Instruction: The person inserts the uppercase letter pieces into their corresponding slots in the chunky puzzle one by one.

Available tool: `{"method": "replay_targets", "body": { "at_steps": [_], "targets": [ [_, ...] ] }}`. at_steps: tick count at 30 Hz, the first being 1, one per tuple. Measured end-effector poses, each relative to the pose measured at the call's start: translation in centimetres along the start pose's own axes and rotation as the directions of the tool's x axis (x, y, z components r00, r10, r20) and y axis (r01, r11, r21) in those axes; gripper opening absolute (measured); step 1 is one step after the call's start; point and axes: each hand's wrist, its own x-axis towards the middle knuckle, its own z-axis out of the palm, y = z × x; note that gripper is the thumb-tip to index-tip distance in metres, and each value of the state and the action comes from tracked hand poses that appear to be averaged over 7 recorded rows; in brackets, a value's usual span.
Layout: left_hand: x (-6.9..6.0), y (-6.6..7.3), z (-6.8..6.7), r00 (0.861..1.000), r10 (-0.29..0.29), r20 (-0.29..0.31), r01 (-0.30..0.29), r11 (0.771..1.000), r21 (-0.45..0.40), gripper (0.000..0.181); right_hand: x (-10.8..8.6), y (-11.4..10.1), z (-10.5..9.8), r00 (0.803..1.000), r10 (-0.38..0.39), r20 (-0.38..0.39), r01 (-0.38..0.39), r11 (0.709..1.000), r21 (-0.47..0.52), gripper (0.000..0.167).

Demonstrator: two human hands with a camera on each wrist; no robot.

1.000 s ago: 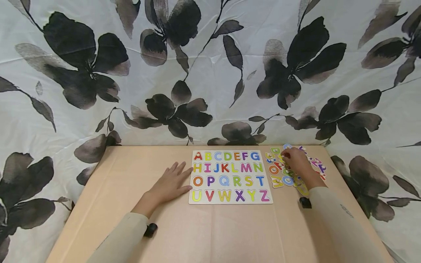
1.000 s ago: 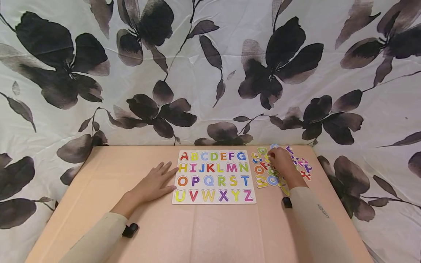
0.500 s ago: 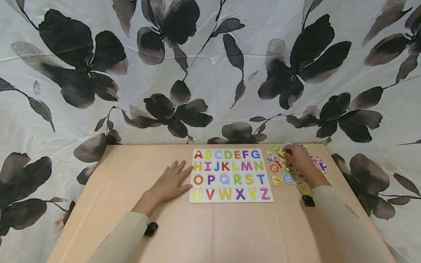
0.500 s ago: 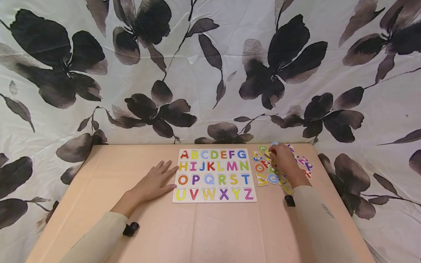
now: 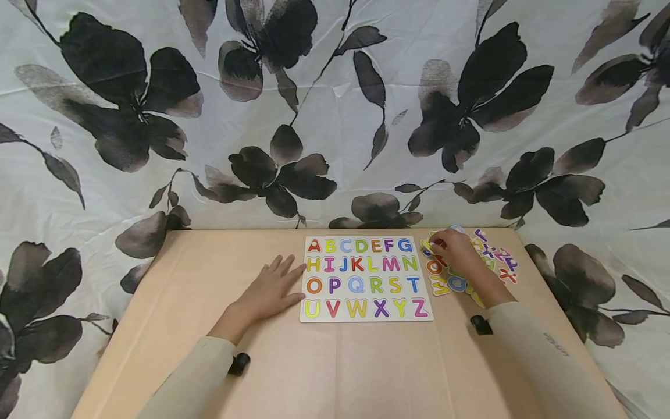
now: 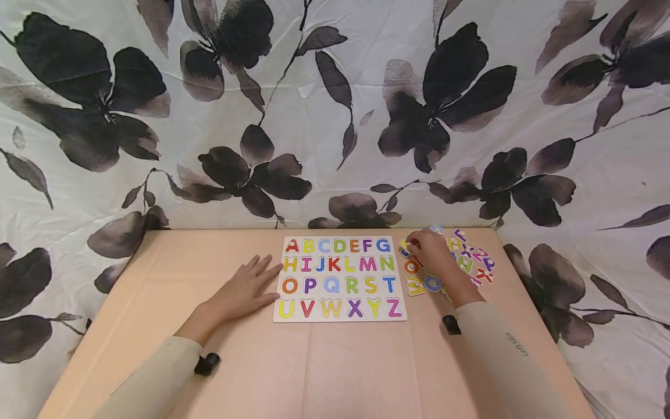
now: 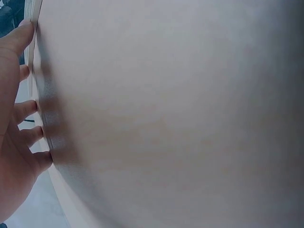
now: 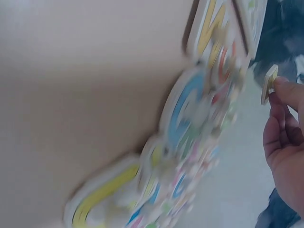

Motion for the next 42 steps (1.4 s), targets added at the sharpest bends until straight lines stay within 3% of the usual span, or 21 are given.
{"method": "replay_targets", "body": {
  "at_steps": [11, 17, 30, 42],
  "targets": [
    [-0.7, -0.4, 0.2, 1.000, 0.024, 0.002, -0.024, 1.000, 0.003, 0.073, -0.7, -5.7, 2.8, 1.000, -0.017, -0.001, 0.017, 0.995, 0.099, 0.021],
    [-0.7, -0.7, 0.5, 1.000, 0.016, 0.007, -0.016, 1.000, 0.013, 0.075, 0.3, -8.7, 4.6, 0.998, -0.062, -0.001, 0.062, 0.990, 0.127, 0.017],
    [-0.4, -0.6, 0.3, 1.000, 0.007, 0.012, -0.007, 1.000, -0.005, 0.075, 3.7, -14.7, 7.7, 0.996, -0.067, 0.064, 0.058, 0.988, 0.140, 0.016],
    [0.7, -0.3, 0.3, 1.000, -0.019, 0.002, 0.019, 1.000, -0.007, 0.075, 8.2, -17.8, 10.4, 0.984, -0.147, 0.099, 0.136, 0.984, 0.113, 0.014]
  ]
}}
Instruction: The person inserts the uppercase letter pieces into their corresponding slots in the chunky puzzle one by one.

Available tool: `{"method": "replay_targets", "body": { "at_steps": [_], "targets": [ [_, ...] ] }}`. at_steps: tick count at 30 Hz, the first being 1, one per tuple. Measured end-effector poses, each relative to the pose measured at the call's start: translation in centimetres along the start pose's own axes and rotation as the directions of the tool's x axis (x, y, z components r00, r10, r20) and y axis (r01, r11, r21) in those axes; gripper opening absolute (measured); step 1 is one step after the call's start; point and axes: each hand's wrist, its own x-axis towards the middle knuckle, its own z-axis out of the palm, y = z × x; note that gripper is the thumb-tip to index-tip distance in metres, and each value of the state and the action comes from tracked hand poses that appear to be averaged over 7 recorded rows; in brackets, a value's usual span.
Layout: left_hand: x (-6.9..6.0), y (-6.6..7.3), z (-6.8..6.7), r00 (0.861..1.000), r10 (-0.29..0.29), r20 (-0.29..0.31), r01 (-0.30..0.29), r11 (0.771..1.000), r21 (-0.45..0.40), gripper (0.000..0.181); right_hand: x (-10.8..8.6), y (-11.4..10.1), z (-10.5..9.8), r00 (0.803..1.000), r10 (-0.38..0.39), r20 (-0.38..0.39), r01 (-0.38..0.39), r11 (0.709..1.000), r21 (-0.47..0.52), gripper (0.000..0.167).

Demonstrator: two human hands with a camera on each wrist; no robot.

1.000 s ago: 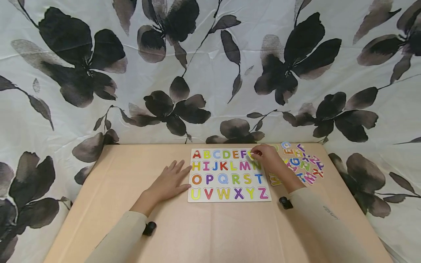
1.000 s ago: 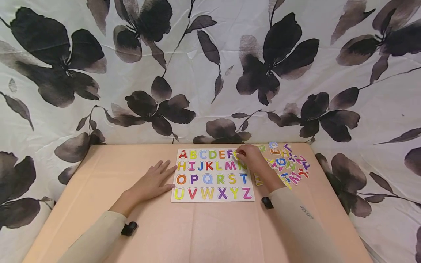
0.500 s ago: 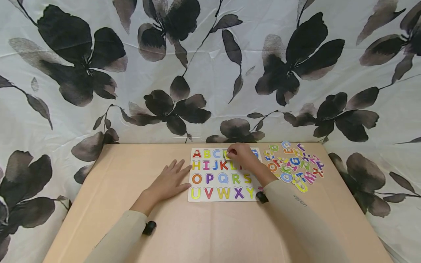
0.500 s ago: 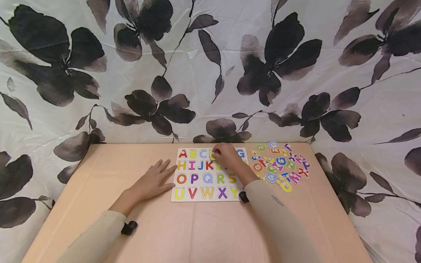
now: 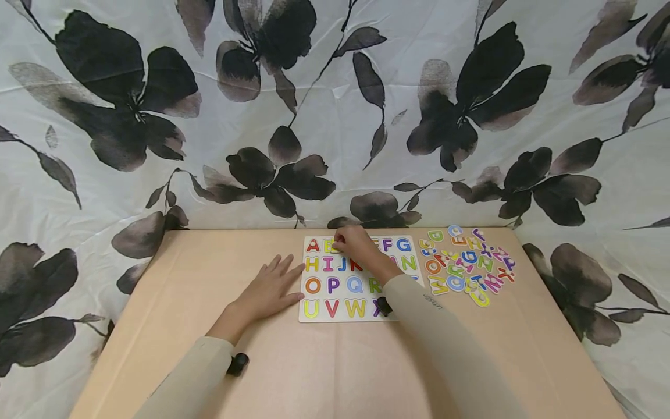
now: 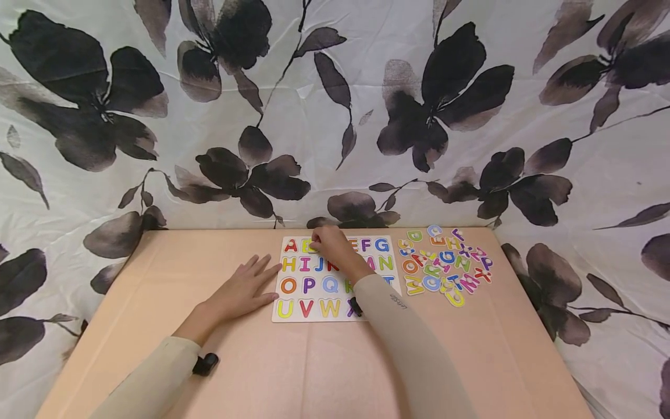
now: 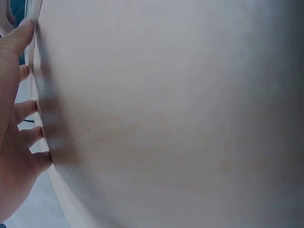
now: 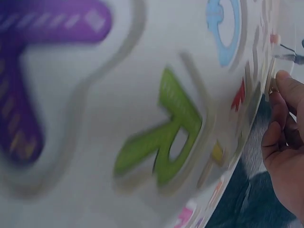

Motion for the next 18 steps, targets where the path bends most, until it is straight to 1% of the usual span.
{"method": "replay_targets", "body": {
  "at_steps": [5, 8, 12, 14, 18],
  "targets": [
    [0.0, 0.1, 0.0, 1.000, 0.000, -0.001, 0.000, 1.000, 0.005, 0.074, 0.7, -0.9, 0.8, 1.000, -0.011, 0.029, 0.012, 0.999, -0.053, 0.016],
    [0.0, 0.1, 0.1, 1.000, -0.001, -0.003, 0.001, 1.000, 0.008, 0.073, 1.1, -1.2, 1.1, 0.999, -0.031, 0.024, 0.033, 0.995, -0.095, 0.017],
    [0.0, 0.1, 0.1, 1.000, 0.002, -0.008, -0.001, 1.000, 0.009, 0.073, 1.3, -1.5, 1.3, 0.999, -0.039, 0.010, 0.040, 0.991, -0.131, 0.017],
    [0.0, 0.1, 0.1, 1.000, 0.002, -0.006, -0.002, 1.000, 0.008, 0.073, 1.2, -1.6, 1.4, 0.999, -0.031, 0.009, 0.032, 0.991, -0.132, 0.017],
    [0.0, 0.1, 0.1, 1.000, 0.004, -0.011, -0.004, 1.000, 0.012, 0.073, 1.1, -1.7, 1.4, 1.000, -0.007, 0.007, 0.007, 0.995, -0.103, 0.016]
  ]
}}
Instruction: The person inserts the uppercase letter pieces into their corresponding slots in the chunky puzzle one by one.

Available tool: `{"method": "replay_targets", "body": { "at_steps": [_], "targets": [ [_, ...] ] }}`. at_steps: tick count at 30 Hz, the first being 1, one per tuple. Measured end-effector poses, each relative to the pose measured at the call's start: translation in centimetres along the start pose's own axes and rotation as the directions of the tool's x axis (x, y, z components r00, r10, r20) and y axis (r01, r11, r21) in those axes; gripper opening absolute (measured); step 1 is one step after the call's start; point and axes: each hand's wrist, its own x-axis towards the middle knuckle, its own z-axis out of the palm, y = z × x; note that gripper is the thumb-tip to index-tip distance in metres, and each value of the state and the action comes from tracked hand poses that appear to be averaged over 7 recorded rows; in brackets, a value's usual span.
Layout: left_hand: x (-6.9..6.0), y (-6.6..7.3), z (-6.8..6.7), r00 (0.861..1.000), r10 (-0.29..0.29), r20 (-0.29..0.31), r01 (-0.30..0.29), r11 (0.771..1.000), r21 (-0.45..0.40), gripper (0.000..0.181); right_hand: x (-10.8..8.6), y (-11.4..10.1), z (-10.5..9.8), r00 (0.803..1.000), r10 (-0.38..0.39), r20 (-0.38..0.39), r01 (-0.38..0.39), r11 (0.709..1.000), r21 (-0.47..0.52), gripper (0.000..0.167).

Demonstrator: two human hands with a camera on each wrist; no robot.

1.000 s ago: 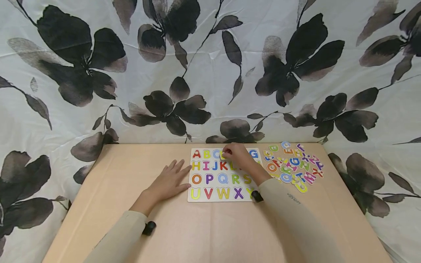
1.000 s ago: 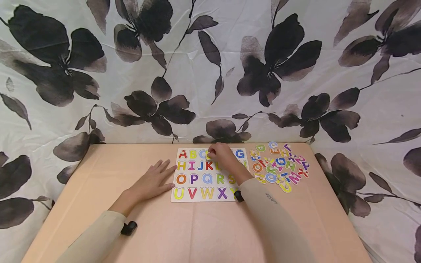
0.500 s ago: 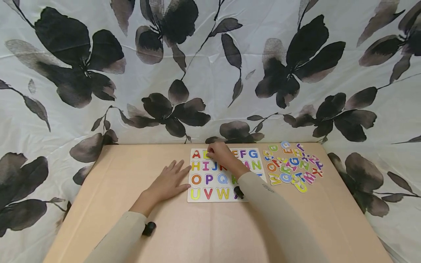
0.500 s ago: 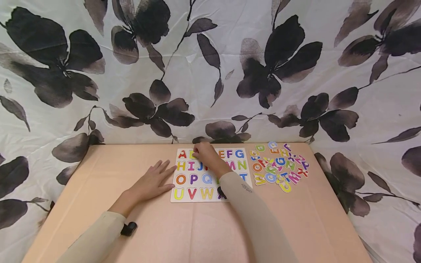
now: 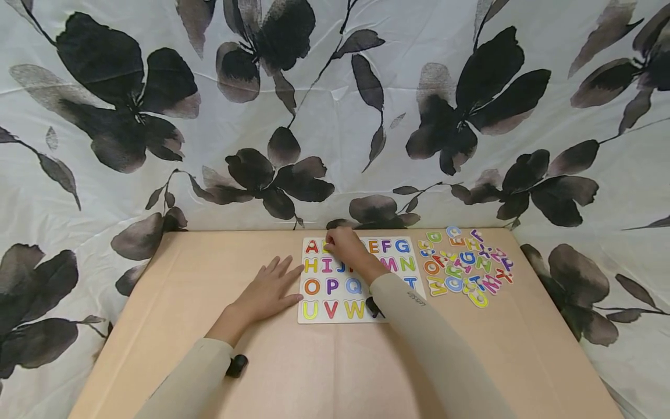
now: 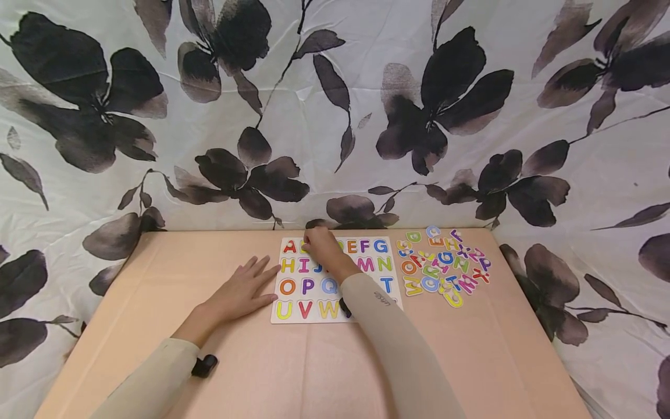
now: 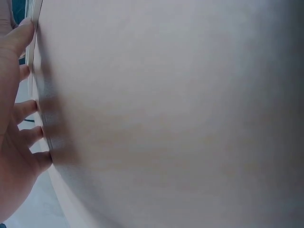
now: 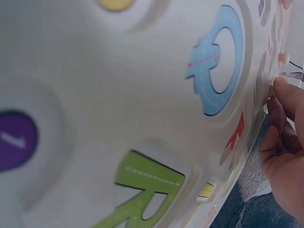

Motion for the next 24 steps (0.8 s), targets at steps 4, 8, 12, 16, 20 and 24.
{"method": "replay_targets", "body": {
  "at_steps": [4, 8, 12, 16, 20, 24],
  "targets": [
    [-0.1, -0.2, 0.0, 1.000, 0.006, -0.003, -0.006, 1.000, 0.001, 0.073, -0.3, -0.1, 0.0, 1.000, 0.025, -0.007, -0.025, 0.999, 0.028, 0.018],
    [-0.1, -0.3, -0.1, 1.000, 0.011, -0.002, -0.011, 1.000, -0.002, 0.073, -1.0, 0.2, -0.2, 0.998, 0.053, -0.028, -0.051, 0.994, 0.093, 0.026],
    [-0.2, -0.2, -0.2, 1.000, 0.005, 0.005, -0.005, 1.000, 0.006, 0.074, -2.3, 0.8, -0.9, 0.996, 0.071, -0.054, -0.061, 0.984, 0.165, 0.027],
    [-0.3, -0.3, -0.3, 1.000, 0.013, 0.005, -0.013, 1.000, 0.001, 0.074, -3.7, 1.8, -1.9, 0.995, 0.062, -0.081, -0.046, 0.981, 0.187, 0.025],
    [-0.5, -0.2, -0.3, 1.000, 0.021, 0.003, -0.021, 1.000, -0.011, 0.073, -5.1, 3.1, -2.9, 0.993, 0.042, -0.114, -0.020, 0.983, 0.182, 0.026],
    [-0.6, -0.3, -0.2, 1.000, 0.025, 0.003, -0.024, 1.000, -0.020, 0.073, -6.4, 4.6, -3.8, 0.988, 0.050, -0.144, -0.025, 0.985, 0.173, 0.027]
  ]
}}
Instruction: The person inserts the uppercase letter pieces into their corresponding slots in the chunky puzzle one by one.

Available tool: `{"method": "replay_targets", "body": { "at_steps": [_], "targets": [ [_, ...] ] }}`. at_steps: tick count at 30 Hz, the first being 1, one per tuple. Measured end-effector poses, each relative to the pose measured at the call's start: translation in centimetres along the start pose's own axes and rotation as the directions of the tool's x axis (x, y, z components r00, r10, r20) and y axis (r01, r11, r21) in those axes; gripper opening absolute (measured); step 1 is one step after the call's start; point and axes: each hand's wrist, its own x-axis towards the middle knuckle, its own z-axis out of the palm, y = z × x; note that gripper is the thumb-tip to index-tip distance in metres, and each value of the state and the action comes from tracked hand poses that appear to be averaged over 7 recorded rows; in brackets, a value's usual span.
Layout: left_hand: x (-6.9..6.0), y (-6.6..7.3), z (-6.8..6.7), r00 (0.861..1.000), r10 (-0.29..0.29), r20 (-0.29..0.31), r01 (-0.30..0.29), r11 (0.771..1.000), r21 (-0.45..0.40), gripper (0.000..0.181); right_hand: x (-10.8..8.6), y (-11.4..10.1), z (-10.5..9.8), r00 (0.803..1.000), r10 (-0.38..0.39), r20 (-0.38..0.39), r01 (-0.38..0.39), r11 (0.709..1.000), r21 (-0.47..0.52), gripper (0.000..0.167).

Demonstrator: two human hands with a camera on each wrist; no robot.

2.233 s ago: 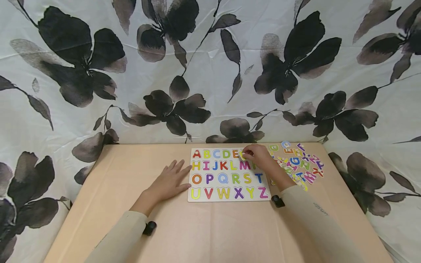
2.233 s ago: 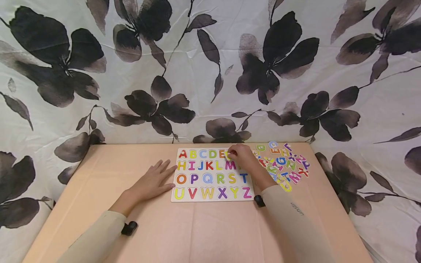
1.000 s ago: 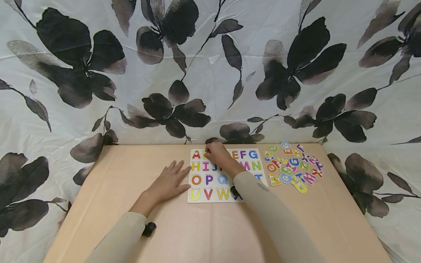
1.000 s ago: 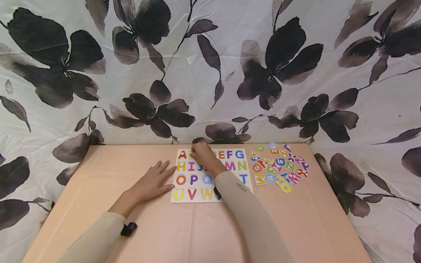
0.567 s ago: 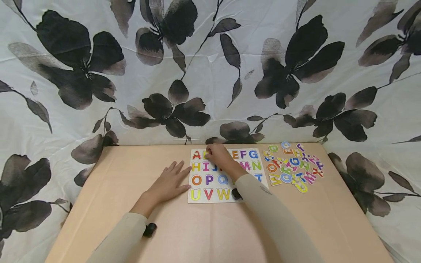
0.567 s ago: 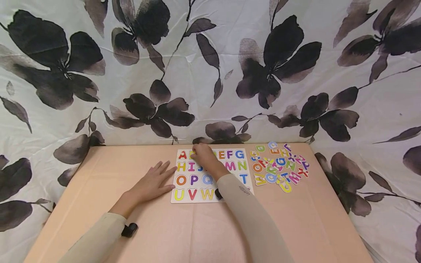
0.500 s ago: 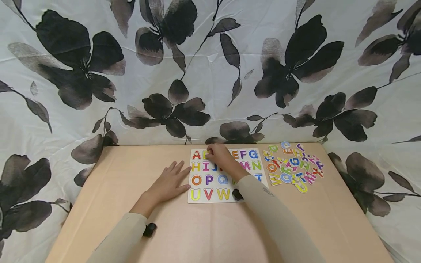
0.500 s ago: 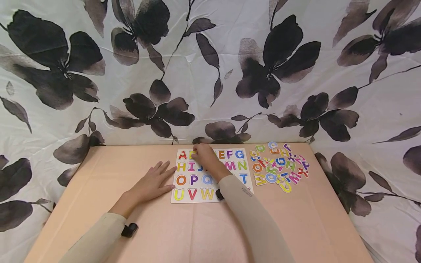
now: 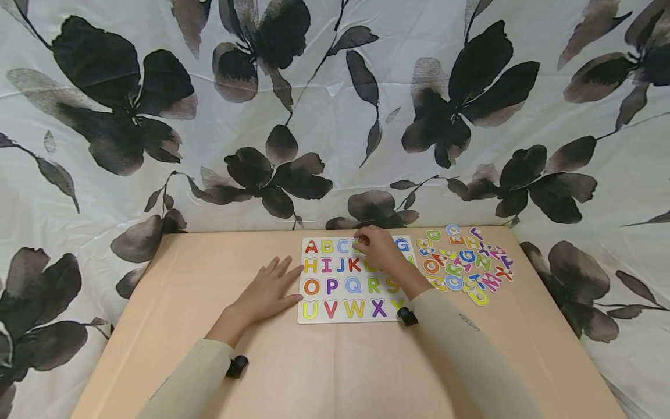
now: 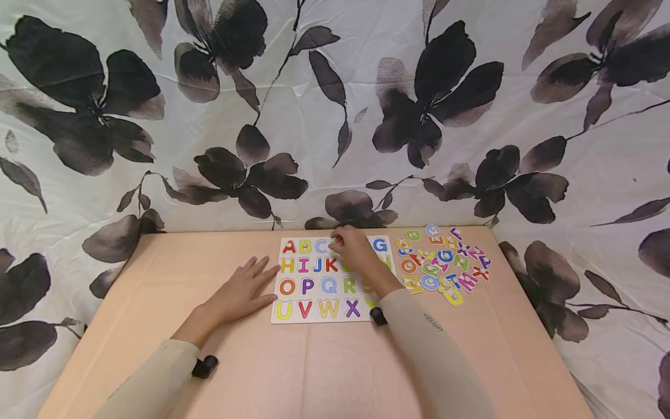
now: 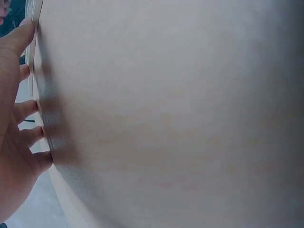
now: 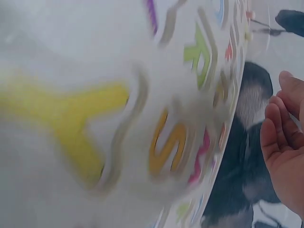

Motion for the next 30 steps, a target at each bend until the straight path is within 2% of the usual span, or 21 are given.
{"method": "replay_targets", "body": {
  "at_steps": [9, 17, 25, 30],
  "targets": [
    [-0.1, -0.1, 0.0, 1.000, 0.002, -0.005, -0.002, 1.000, 0.001, 0.073, -1.9, 3.7, -3.0, 0.998, 0.055, -0.030, -0.055, 0.998, -0.004, 0.030],
    [0.0, -0.4, 0.6, 1.000, -0.011, 0.008, 0.011, 1.000, -0.001, 0.075, -3.4, 8.0, -6.1, 0.987, 0.153, -0.050, -0.154, 0.988, -0.006, 0.035],
    [0.0, -0.3, 0.4, 1.000, -0.007, -0.005, 0.007, 1.000, 0.004, 0.075, -4.3, 12.0, -9.6, 0.977, 0.149, -0.150, -0.156, 0.987, -0.032, 0.037],
    [0.0, -0.3, 0.4, 1.000, 0.000, -0.012, 0.000, 1.000, 0.005, 0.074, -4.7, 14.2, -10.9, 0.963, 0.192, -0.188, -0.207, 0.976, -0.065, 0.040]
  ]
}}
